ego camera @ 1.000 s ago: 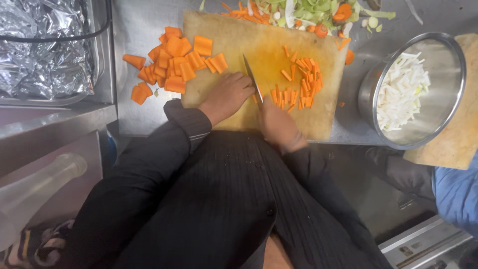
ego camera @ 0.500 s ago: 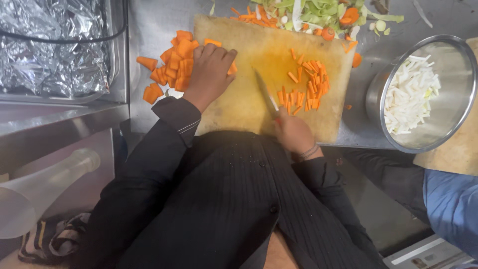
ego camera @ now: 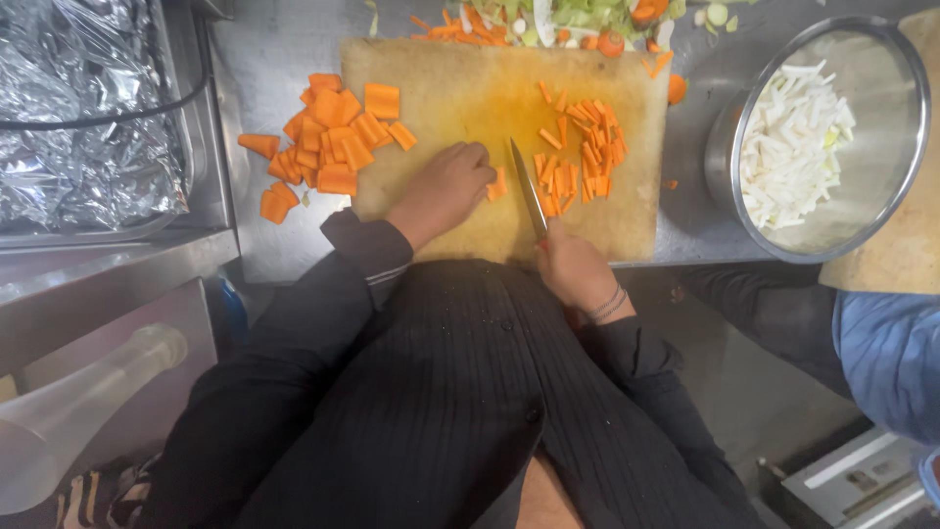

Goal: The person slices carrots into thin strips on a wooden cutting board using a knife. The cut pieces accumulate on the board while a metal bowl of sliced onions sits nearby.

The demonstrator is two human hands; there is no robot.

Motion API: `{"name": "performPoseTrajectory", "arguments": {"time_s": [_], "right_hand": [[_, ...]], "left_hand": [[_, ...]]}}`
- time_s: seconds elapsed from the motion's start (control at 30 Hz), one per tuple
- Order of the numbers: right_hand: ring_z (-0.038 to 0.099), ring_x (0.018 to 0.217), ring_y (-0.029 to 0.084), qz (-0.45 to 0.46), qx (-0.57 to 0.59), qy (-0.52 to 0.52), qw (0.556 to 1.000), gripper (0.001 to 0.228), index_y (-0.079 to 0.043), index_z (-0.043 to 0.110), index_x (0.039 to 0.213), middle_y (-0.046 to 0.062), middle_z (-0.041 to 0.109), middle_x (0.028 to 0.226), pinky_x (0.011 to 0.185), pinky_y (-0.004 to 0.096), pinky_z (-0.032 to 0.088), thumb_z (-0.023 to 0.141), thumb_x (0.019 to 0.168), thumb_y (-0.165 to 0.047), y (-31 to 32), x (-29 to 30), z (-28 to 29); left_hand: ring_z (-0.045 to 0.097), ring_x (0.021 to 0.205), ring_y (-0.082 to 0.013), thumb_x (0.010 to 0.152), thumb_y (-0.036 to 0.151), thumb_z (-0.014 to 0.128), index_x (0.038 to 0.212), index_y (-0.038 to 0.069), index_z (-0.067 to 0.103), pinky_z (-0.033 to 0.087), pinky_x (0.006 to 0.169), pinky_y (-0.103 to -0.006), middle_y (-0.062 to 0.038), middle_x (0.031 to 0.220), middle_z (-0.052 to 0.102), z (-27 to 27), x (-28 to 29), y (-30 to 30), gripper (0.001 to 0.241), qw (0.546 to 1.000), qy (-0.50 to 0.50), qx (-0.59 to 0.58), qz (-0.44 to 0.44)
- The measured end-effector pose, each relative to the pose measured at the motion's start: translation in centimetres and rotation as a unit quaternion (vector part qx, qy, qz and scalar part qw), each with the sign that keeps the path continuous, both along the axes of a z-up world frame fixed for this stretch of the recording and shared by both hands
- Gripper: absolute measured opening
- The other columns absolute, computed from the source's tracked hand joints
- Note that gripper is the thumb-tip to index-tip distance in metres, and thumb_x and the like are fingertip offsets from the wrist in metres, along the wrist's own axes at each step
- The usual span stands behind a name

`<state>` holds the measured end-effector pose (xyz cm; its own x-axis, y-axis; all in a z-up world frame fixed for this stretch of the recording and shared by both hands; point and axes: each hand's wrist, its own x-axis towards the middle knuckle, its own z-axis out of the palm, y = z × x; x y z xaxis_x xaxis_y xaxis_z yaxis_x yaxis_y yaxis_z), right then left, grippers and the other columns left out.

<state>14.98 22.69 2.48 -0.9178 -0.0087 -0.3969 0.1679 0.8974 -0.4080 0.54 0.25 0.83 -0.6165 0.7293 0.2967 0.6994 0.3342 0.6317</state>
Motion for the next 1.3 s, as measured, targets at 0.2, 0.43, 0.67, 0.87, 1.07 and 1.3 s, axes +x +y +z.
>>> {"name": "performPoseTrajectory", "arguments": {"time_s": [0.2, 0.43, 0.67, 0.87, 1.07, 1.3], "right_hand": [[0.066, 0.075, 0.049, 0.029, 0.007, 0.024, 0.999, 0.028, 0.003, 0.048, 0.108, 0.028, 0.068, 0.078, 0.068, 0.059, 0.051, 0.057, 0.098, -0.021, -0.6, 0.3, 1.3], [0.064, 0.072, 0.052, 0.039, -0.047, -0.015, 0.998, 0.029, 0.003, 0.046, 0.108, 0.032, 0.064, 0.074, 0.066, 0.059, 0.050, 0.057, 0.097, -0.022, -1.9, -2.3, 0.5], [0.064, 0.072, 0.052, 0.060, -0.011, 0.028, 0.998, 0.027, 0.001, 0.047, 0.106, 0.031, 0.065, 0.076, 0.065, 0.062, 0.048, 0.057, 0.099, -0.024, -2.5, -7.4, 0.0], [0.065, 0.071, 0.052, 0.075, 0.000, -0.045, 0.996, 0.029, 0.001, 0.047, 0.108, 0.031, 0.065, 0.072, 0.065, 0.061, 0.049, 0.057, 0.098, -0.024, -2.1, -3.2, 2.7], [0.066, 0.072, 0.050, 0.073, -0.011, -0.038, 0.997, 0.029, 0.003, 0.048, 0.106, 0.030, 0.066, 0.075, 0.066, 0.059, 0.050, 0.057, 0.097, -0.023, -3.2, -5.4, 0.9], [0.066, 0.073, 0.050, 0.089, -0.014, -0.014, 0.996, 0.032, 0.005, 0.047, 0.108, 0.031, 0.065, 0.075, 0.066, 0.059, 0.050, 0.056, 0.099, -0.024, -2.6, -6.0, -0.8]], "left_hand": [[0.060, 0.095, -0.0297, 0.086, 0.008, 0.059, 0.096, 0.006, 0.071, 0.050, 0.082, -0.0422, -0.010, 0.096, 0.058, 0.1, -0.4, -0.3, 0.016, 0.998, 0.035, -0.048, -0.014], [0.060, 0.096, -0.0295, 0.086, 0.007, 0.060, 0.098, 0.005, 0.071, 0.051, 0.084, -0.0413, -0.009, 0.097, 0.060, -0.4, -0.5, -0.3, 0.017, 0.999, 0.031, -0.037, -0.010], [0.061, 0.099, -0.0309, 0.087, 0.010, 0.063, 0.096, 0.005, 0.071, 0.051, 0.087, -0.0421, -0.010, 0.098, 0.061, -0.6, -0.4, -0.2, 0.014, 1.000, -0.009, -0.019, -0.005], [0.060, 0.101, -0.0320, 0.089, 0.011, 0.063, 0.098, 0.005, 0.072, 0.050, 0.087, -0.0428, -0.011, 0.098, 0.060, -1.0, -0.3, -0.5, 0.014, 1.000, -0.018, 0.020, 0.012], [0.063, 0.100, -0.0307, 0.089, 0.008, 0.061, 0.101, 0.005, 0.072, 0.052, 0.084, -0.0426, -0.010, 0.101, 0.062, -1.2, -1.0, -0.9, 0.017, 0.999, -0.010, -0.008, 0.045], [0.064, 0.099, -0.0305, 0.087, 0.007, 0.061, 0.098, 0.005, 0.072, 0.053, 0.082, -0.0423, -0.009, 0.098, 0.064, -1.5, -1.7, -1.1, 0.015, 0.999, 0.024, -0.008, 0.044]]}}
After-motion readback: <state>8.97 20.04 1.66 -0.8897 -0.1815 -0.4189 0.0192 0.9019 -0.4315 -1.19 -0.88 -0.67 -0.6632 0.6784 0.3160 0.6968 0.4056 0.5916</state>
